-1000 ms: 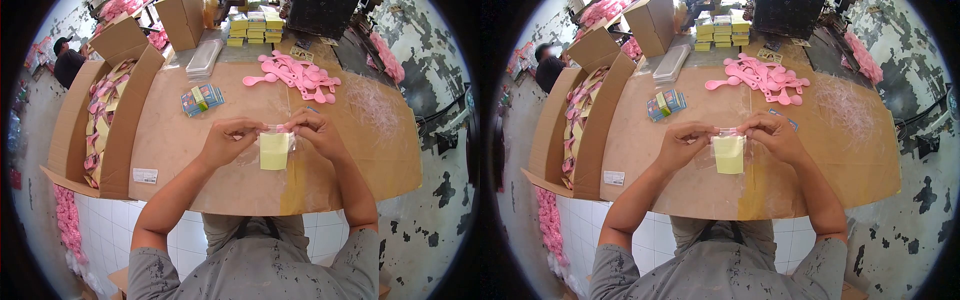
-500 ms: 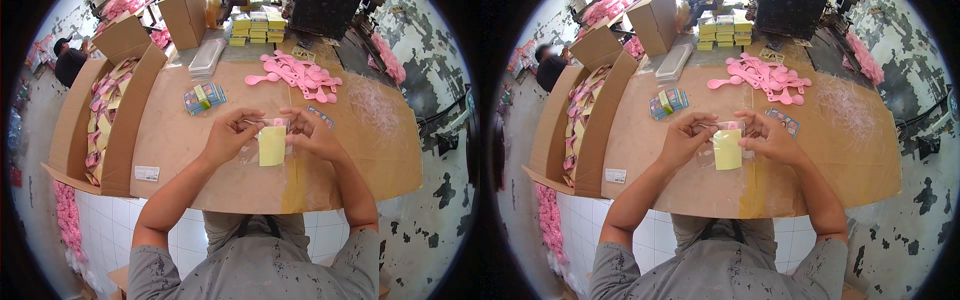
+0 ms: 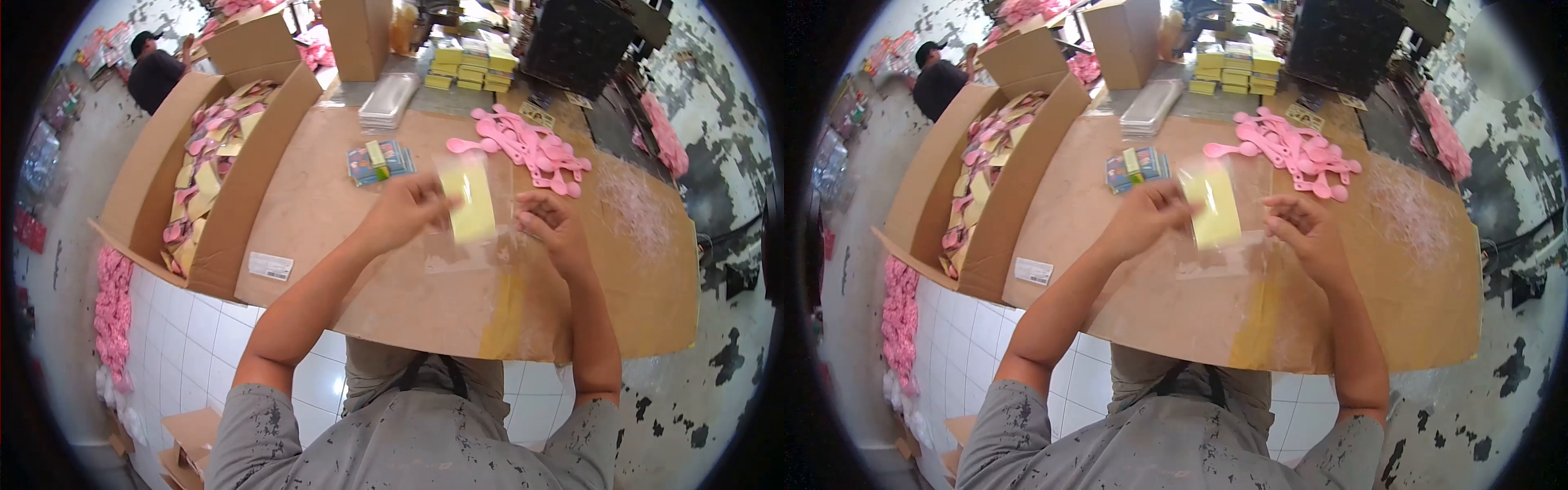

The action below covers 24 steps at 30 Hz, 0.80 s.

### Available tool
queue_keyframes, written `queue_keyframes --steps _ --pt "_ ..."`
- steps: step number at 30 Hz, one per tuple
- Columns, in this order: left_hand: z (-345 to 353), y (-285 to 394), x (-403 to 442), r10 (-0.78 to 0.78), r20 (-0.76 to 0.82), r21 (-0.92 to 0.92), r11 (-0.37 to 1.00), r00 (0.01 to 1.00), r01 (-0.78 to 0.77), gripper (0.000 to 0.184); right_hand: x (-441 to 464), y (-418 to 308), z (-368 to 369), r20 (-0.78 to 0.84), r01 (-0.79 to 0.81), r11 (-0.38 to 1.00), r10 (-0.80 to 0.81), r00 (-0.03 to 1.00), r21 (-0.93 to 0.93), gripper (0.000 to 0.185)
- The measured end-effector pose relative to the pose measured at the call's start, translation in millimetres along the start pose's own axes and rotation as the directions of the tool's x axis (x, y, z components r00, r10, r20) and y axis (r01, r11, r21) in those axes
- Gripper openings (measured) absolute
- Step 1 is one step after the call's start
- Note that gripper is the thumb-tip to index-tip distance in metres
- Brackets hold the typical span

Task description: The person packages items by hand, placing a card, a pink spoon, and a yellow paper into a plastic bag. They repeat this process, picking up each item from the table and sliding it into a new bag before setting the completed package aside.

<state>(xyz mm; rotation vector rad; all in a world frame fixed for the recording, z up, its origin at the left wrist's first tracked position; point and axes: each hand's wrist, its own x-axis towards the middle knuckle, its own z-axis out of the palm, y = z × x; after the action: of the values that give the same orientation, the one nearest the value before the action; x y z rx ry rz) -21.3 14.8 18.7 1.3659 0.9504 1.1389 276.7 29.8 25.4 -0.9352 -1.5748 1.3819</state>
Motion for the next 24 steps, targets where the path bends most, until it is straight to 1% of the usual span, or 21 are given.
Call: queue_keyframes --steps 1,2,4,5,6,7,8,9,10,11,12,13,15,18,21,24 --pt "-5.5 10.1 1.2 0.111 -0.255 -0.054 0.990 0.961 -0.129 0.031 0.9 0.7 -3.7 0.002 0.007 1.000 -0.007 1.000 -0.022 0.024" --pt "-10.0 19.3 4.2 0.198 -0.492 -0.074 0.961 0.848 -0.268 0.033 1.3 1.4 -8.4 -0.002 0.014 0.999 -0.014 1.000 -0.045 0.024" --pt "-26.9 34.8 12.4 0.283 -0.682 -0.190 0.822 0.675 -0.537 0.041 3.7 2.1 -11.6 -0.016 0.018 0.997 -0.019 1.000 -0.072 0.025" --pt "-30.6 31.5 14.6 0.246 -0.696 -0.240 0.806 0.675 -0.541 0.042 4.6 2.3 -12.0 -0.025 0.017 0.997 -0.018 1.000 -0.075 0.025" --pt "-30.8 24.6 16.1 0.211 -0.645 -0.213 0.873 0.735 -0.438 0.042 4.8 2.4 -13.2 -0.034 0.012 0.997 -0.015 0.999 -0.080 0.026" --pt "-28.2 14.8 16.2 0.163 -0.595 -0.179 0.928 0.787 -0.327 0.042 5.1 1.8 -17.0 -0.045 0.042 0.956 -0.058 0.997 -0.289 0.027" --pt "-24.8 3.5 15.7 0.105 -0.546 -0.139 0.967 0.831 -0.214 0.043 6.5 0.1 -23.3 -0.045 0.065 0.871 -0.100 0.994 -0.486 0.029" --pt "-20.6 -9.2 14.5 0.169 -0.384 0.021 0.984 0.908 -0.174 0.044 7.1 -1.7 -30.1 -0.036 0.082 0.745 -0.140 0.990 -0.662 0.030" --pt "-9.2 -13.1 9.7 0.244 -0.279 0.242 0.954 0.929 -0.178 0.043 6.2 -3.6 -37.8 -0.045 0.077 0.659 -0.167 0.985 -0.749 0.031" --pt "4.5 -16.8 4.2 0.295 -0.155 0.449 0.871 0.943 -0.198 0.043 4.7 -6.1 -46.3 -0.054 0.067 0.562 -0.196 0.979 -0.825 0.032" --pt "14.9 -20.3 -0.8 0.315 -0.019 0.627 0.743 0.949 -0.234 0.043 1.9 -7.9 -52.6 -0.060 0.050 0.456 -0.224 0.973 -0.889 0.033" --pt "21.5 -25.3 -5.0 0.339 0.039 0.680 0.680 0.940 -0.274 0.041 -2.0 -8.9 -56.8 -0.066 0.022 0.444 -0.182 0.981 -0.896 0.032" --pt "34.4 -35.5 -7.6 0.378 0.153 0.762 0.542 0.913 -0.353 0.038 -9.7 -12.5 -67.0 -0.076 -0.031 0.411 -0.095 0.993 -0.911 0.031" --pt "33.7 -40.5 -5.7 0.391 0.210 0.741 0.535 0.896 -0.407 0.028 -2.9 2.0 -83.5 -0.068 -0.096 0.533 0.072 0.995 -0.841 0.027" --pt "29.7 -43.1 -5.0 0.395 0.214 0.715 0.559 0.893 -0.419 0.024 -1.4 -0.9 -84.3 -0.128 -0.134 0.598 0.053 0.990 -0.790 0.022" --pt "30.0 -33.9 -8.8 0.216 0.113 0.621 0.747 0.970 -0.238 0.020 0.1 0.3 -86.0 -0.131 -0.085 0.628 -0.027 0.991 -0.773 0.017"
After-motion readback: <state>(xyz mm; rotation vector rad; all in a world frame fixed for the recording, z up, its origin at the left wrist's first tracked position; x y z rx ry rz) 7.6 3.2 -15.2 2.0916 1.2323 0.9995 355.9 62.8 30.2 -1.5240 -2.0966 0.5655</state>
